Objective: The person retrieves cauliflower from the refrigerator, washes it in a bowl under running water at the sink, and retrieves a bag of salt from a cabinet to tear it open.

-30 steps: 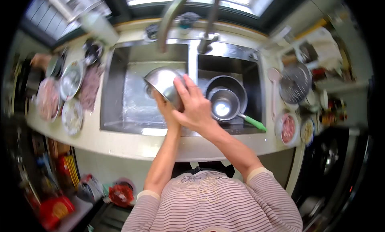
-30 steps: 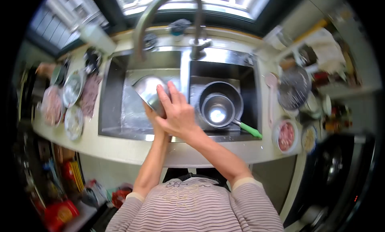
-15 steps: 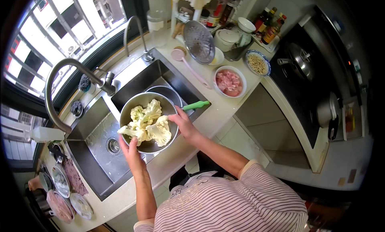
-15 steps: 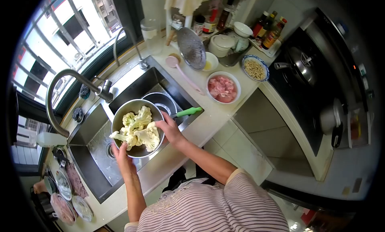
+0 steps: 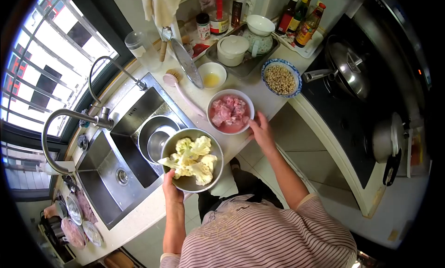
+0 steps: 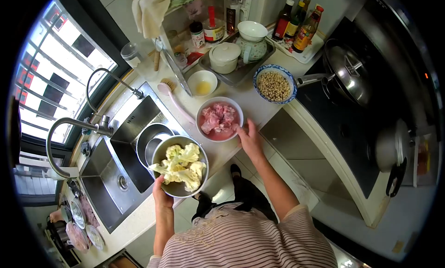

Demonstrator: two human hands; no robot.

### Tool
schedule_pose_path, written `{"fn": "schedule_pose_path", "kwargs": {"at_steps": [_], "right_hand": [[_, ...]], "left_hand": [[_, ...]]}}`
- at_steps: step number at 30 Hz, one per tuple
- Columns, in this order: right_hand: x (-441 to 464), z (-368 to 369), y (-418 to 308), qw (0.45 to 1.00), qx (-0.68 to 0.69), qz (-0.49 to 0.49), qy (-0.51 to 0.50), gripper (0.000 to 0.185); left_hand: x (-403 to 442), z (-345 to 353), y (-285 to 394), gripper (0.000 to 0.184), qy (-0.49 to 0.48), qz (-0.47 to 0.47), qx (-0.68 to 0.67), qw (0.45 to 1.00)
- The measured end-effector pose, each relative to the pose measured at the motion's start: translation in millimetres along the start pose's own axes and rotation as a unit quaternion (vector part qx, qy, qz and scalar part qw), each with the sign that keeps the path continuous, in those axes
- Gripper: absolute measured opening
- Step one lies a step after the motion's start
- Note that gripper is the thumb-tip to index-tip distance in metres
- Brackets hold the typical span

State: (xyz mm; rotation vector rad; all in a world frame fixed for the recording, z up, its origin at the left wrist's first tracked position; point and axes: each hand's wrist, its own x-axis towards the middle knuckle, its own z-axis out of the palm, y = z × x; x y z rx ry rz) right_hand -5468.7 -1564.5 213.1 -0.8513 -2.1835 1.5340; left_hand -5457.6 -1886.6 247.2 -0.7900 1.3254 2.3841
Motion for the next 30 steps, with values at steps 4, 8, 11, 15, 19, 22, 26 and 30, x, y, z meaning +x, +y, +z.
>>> {"fn": "schedule_pose_path", "kwargs": {"at_steps": [4, 8, 11, 15, 19, 22, 26, 30], "right_hand": [[14, 3, -16, 0.937, 0.236, 0.206, -0.156, 0.034], [34, 0, -8, 0.953, 0.208, 0.162, -0.151, 0.031], [47, -11, -7, 0.955, 0.207, 0.154, -0.147, 0.029], [59, -23, -5, 0.960, 0.195, 0.152, -0.129, 0.028], [73, -35, -2, 0.967, 0.180, 0.142, -0.108, 0.027], [80, -47, 0, 0.990, 0.040, 0.085, -0.102, 0.026], [79, -52, -37, 0.935, -0.299, -0.185, 0.036, 0.023], [129, -9, -102, 0.906, -0.234, -0.350, 0.035, 0.022]], "left_hand": [[-6, 25, -29, 0.053, -0.010, -0.011, 0.058, 0.998], [-14, 51, -40, 0.055, -0.002, 0.017, 0.106, 0.994], [-10, 62, -49, 0.054, 0.004, 0.018, 0.117, 0.993], [1, 77, -48, 0.049, -0.004, 0.004, 0.114, 0.993], [18, 87, -46, 0.045, -0.010, 0.016, 0.118, 0.993], [36, 86, -45, 0.044, -0.002, 0.027, 0.126, 0.992], [56, 89, -34, 0.045, -0.009, 0.031, 0.149, 0.988], [71, 85, -30, 0.047, -0.038, 0.039, 0.157, 0.986]]}}
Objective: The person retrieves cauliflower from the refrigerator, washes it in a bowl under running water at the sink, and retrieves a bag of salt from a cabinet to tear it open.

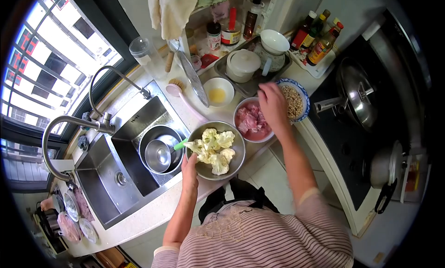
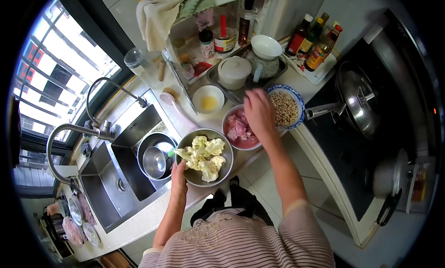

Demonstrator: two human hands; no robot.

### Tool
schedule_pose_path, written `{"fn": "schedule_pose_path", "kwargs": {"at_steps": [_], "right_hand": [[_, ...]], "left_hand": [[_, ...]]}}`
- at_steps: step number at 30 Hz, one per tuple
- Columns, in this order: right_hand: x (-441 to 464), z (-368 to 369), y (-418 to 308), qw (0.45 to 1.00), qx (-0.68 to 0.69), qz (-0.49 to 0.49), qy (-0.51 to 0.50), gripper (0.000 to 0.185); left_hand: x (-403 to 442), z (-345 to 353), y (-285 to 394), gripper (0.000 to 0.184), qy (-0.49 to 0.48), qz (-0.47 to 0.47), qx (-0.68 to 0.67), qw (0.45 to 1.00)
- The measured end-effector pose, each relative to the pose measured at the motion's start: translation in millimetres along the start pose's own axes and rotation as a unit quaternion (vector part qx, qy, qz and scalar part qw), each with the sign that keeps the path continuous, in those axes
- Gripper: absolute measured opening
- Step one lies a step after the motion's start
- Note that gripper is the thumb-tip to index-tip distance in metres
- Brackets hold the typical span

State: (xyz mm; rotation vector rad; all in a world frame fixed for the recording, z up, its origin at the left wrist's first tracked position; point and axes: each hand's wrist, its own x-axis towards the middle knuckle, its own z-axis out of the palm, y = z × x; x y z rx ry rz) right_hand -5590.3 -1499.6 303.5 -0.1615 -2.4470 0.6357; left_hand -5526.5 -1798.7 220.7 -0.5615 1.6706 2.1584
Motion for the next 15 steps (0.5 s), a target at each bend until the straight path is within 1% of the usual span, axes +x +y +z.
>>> {"fn": "schedule_pose_path", "kwargs": {"at_steps": [2, 4, 7, 10, 13, 15], "right_hand": [[49, 40, 13, 0.998, -0.042, -0.046, 0.005, 0.019], [89, 74, 26, 0.996, -0.070, -0.048, 0.012, 0.018], [126, 90, 31, 0.968, -0.188, -0.002, -0.166, 0.019], [140, 93, 30, 0.956, -0.187, 0.000, -0.227, 0.020], [143, 98, 39, 0.958, -0.180, -0.045, -0.221, 0.015], [157, 94, 40, 0.965, -0.140, -0.007, -0.219, 0.013]], "left_hand": [[1, -2, 2, 0.048, -0.008, 0.000, 0.004, 1.000], [2, -7, -3, 0.048, -0.002, -0.012, 0.016, 1.000], [-4, -7, -4, 0.050, 0.007, -0.006, 0.031, 0.999], [-8, -1, 3, 0.050, 0.007, -0.006, 0.024, 1.000], [-8, -2, 3, 0.050, 0.000, -0.006, 0.013, 1.000], [-6, -3, 2, 0.050, -0.007, 0.001, 0.007, 1.000]]}}
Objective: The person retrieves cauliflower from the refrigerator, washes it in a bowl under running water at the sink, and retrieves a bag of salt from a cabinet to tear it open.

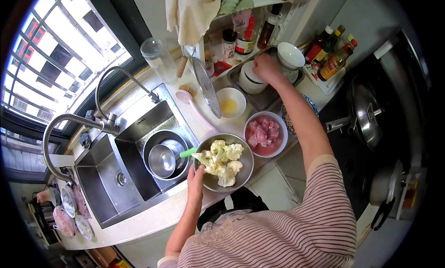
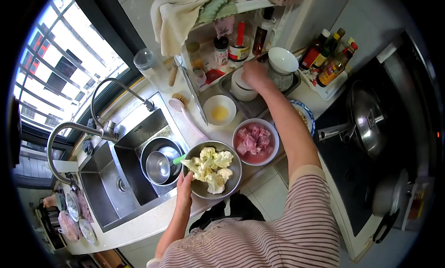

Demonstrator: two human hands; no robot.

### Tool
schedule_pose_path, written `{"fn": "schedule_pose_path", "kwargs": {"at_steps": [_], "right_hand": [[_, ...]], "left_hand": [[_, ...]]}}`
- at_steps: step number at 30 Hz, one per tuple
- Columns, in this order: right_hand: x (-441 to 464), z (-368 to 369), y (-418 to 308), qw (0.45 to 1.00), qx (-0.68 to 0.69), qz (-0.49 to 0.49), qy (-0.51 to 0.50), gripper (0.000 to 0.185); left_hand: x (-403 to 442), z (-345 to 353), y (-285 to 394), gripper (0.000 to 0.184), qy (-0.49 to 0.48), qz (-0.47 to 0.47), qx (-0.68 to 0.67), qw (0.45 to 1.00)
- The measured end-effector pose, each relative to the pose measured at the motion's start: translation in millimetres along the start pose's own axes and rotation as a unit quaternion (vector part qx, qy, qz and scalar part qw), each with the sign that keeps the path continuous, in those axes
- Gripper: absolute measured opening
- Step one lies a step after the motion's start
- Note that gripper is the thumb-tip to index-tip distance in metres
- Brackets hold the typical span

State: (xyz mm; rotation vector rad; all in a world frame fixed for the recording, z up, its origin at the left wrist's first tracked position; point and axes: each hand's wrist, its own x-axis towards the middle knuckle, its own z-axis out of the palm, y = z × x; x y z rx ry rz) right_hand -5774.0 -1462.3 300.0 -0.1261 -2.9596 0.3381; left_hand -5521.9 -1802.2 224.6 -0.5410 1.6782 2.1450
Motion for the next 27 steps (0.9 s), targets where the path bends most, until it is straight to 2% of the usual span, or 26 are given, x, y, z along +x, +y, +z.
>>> {"fn": "schedule_pose_path", "kwargs": {"at_steps": [4, 8, 11, 12, 15, 16, 19, 22, 27], "right_hand": [[41, -25, 11, 0.998, 0.052, -0.001, 0.041, 0.013], [81, -33, 18, 0.994, 0.078, -0.018, -0.073, 0.014], [86, -36, 7, 0.986, 0.029, -0.042, -0.157, 0.015], [104, -16, 19, 0.975, -0.013, -0.073, -0.209, 0.019], [114, -3, 16, 0.948, 0.037, 0.002, -0.317, 0.020], [117, -1, 13, 0.940, -0.003, -0.006, -0.341, 0.018], [124, 2, 6, 0.919, -0.066, 0.049, -0.386, 0.036], [126, 19, 14, 0.931, -0.127, -0.036, -0.341, 0.036], [121, 44, 27, 0.965, -0.116, -0.049, -0.230, 0.026]], "left_hand": [[1, -1, -2, 0.048, 0.004, 0.009, -0.006, 1.000], [0, 2, 0, 0.050, 0.011, 0.006, -0.014, 1.000], [-3, 4, 2, 0.050, 0.030, -0.001, 0.001, 1.000], [-2, 3, 1, 0.051, 0.031, -0.001, -0.004, 1.000], [-3, 6, 3, 0.042, 0.037, 0.008, -0.025, 0.999], [-2, 7, 2, 0.041, 0.038, 0.009, -0.032, 0.999], [-1, 5, 0, 0.041, 0.035, 0.002, -0.038, 0.999], [-1, 5, 0, 0.041, 0.041, 0.001, -0.047, 0.998], [-2, 8, 1, 0.041, 0.045, 0.005, -0.043, 0.998]]}}
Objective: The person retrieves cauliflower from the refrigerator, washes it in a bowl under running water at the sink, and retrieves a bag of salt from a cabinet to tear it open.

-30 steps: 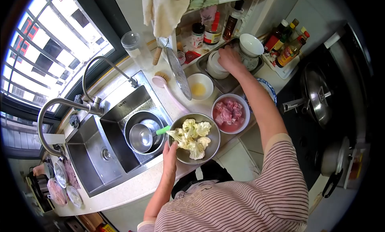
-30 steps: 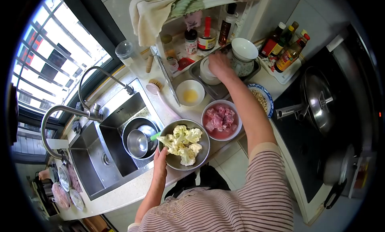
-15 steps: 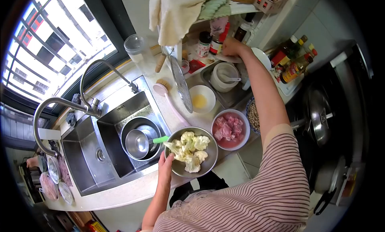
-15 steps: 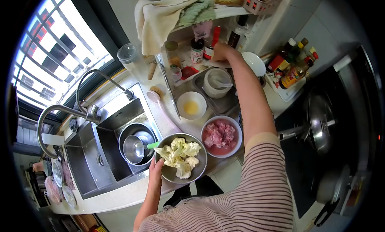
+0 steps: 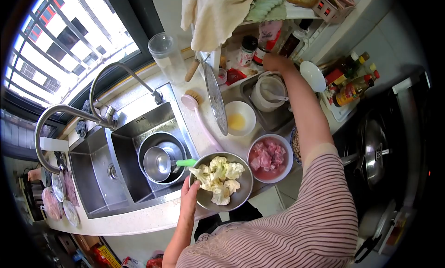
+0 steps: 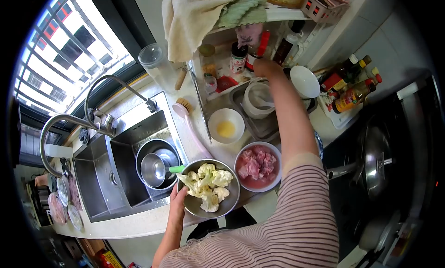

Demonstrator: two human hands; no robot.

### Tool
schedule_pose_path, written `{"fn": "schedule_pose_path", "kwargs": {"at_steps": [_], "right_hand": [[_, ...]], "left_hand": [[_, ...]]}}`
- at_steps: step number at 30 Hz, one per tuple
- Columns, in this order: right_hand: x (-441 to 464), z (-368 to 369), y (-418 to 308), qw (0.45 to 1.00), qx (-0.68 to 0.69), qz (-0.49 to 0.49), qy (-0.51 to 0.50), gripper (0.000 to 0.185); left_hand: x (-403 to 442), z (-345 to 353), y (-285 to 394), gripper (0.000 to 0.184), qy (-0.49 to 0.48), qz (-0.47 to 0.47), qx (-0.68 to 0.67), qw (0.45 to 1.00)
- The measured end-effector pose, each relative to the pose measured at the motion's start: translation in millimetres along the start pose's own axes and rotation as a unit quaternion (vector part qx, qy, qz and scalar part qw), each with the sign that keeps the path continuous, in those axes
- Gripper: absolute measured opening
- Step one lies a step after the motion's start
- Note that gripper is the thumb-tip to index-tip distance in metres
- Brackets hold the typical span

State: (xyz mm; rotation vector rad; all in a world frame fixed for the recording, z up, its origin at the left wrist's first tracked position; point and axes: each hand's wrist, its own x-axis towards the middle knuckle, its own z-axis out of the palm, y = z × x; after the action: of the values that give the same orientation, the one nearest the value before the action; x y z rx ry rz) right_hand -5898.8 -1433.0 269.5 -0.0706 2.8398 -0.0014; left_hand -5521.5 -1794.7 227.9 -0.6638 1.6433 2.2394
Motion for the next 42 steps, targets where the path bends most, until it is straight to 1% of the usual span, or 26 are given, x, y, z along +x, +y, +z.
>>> {"fn": "schedule_pose_path", "kwargs": {"at_steps": [1, 4, 7, 10, 13, 16, 20, 23, 26, 29, 32, 35, 38, 41, 42], "right_hand": [[3, 4, 5, 1.000, -0.004, -0.004, 0.028, 0.024], [-67, -22, -22, 0.984, 0.003, 0.002, 0.177, 0.018], [-125, -8, -33, 0.971, -0.087, 0.010, 0.221, 0.014], [-162, 6, -34, 0.984, -0.097, 0.024, 0.148, 0.013], [-164, 28, -28, 0.984, -0.042, 0.044, 0.165, 0.017], [-164, 38, -30, 0.981, 0.046, 0.069, 0.175, 0.018], [-162, 45, -40, 0.959, 0.204, 0.085, 0.179, 0.023], [-161, 46, -33, 0.956, 0.230, 0.060, 0.169, 0.016], [-161, 26, -26, 0.974, 0.103, -0.001, 0.202, 0.014], [-159, 14, -21, 0.964, -0.007, -0.096, 0.248, 0.012], [-150, 23, -15, 0.967, -0.047, -0.130, 0.216, 0.013], [-152, 22, -16, 0.977, 0.101, -0.083, 0.170, 0.014], [-149, 31, -18, 0.953, 0.219, -0.015, 0.208, 0.014], [-134, 55, -16, 0.928, 0.264, 0.066, 0.256, 0.014], [-130, 63, -17, 0.910, 0.311, 0.100, 0.256, 0.014]], "left_hand": [[0, 0, 0, 0.041, -0.001, 0.003, 0.004, 1.000], [3, -4, -4, 0.047, -0.012, 0.008, 0.019, 1.000], [4, -4, -4, 0.047, -0.019, 0.010, 0.028, 0.999], [4, -5, -4, 0.048, -0.018, 0.013, 0.035, 0.999], [2, -2, 1, 0.048, -0.018, 0.014, 0.042, 0.999], [4, -4, -1, 0.047, -0.015, 0.014, 0.042, 0.999], [2, -3, -1, 0.048, -0.009, 0.007, 0.041, 0.999], [2, -2, 0, 0.048, -0.008, 0.014, 0.041, 0.999], [1, 0, 2, 0.047, -0.008, 0.016, 0.046, 0.999], [-1, 1, 3, 0.045, -0.009, 0.025, 0.048, 0.998], [1, -1, 1, 0.042, -0.008, 0.031, 0.042, 0.999], [1, 0, -2, 0.044, 0.001, 0.032, 0.039, 0.999], [1, 1, -2, 0.047, 0.005, 0.027, 0.038, 0.999], [4, -1, -5, 0.047, 0.004, 0.024, 0.027, 0.999], [5, -2, -7, 0.047, 0.004, 0.025, 0.026, 0.999]]}}
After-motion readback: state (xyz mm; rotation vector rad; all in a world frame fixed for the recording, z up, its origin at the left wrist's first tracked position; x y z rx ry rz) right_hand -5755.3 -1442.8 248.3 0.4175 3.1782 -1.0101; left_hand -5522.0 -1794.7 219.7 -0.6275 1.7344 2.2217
